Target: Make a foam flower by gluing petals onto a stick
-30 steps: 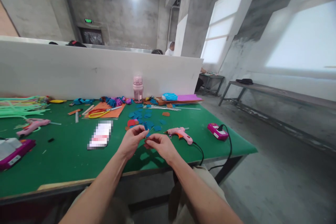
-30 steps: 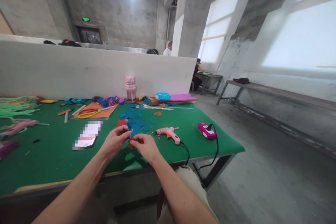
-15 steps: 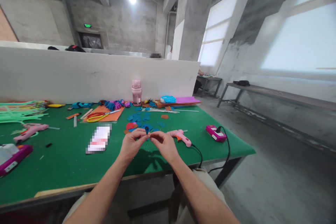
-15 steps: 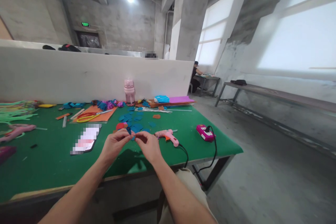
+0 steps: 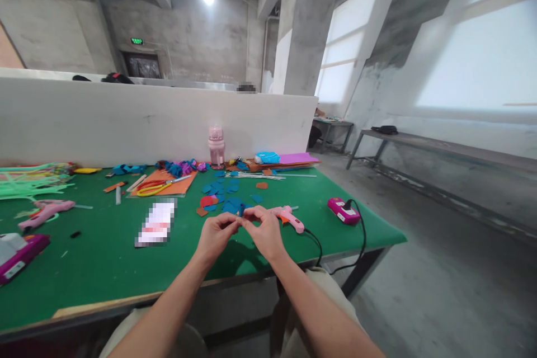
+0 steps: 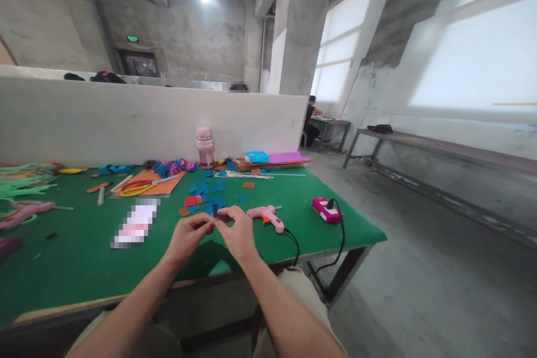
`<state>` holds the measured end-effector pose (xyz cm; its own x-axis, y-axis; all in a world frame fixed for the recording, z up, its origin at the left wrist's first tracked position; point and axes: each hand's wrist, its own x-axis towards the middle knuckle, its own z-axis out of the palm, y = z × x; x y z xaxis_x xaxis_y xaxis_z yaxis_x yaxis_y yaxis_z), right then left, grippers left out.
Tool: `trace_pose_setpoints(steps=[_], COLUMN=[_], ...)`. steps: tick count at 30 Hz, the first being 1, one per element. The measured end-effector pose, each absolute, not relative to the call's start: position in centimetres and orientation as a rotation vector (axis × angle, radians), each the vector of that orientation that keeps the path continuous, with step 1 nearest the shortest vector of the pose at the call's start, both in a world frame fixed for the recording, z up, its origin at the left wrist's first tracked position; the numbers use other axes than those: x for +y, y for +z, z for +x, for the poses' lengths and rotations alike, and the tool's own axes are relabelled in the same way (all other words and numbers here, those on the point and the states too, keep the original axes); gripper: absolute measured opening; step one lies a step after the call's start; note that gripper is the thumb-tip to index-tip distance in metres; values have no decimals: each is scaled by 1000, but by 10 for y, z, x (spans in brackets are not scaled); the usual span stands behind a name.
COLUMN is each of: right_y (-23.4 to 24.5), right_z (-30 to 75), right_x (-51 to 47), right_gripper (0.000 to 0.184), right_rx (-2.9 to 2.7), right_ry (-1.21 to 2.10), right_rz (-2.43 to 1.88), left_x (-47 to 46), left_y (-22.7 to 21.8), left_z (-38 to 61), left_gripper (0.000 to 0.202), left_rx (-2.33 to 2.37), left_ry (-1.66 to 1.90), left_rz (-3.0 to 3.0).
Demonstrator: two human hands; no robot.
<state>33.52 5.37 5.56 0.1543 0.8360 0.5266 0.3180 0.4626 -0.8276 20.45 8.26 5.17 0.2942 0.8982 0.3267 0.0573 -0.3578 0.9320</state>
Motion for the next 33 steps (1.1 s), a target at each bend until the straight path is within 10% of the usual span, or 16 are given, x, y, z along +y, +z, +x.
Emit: trace_pose_setpoints(steps=[33], right_y=[63], right_z=[348], right_x=[53], right_gripper=[17], right_rx=[-1371], right_ry=[467], right_rz=[-1117], left_x=[89], left_y=[67], left_z=[185], left_gripper=[22], left_rx=[1421], left_ry=[1423], left_rz=[1946])
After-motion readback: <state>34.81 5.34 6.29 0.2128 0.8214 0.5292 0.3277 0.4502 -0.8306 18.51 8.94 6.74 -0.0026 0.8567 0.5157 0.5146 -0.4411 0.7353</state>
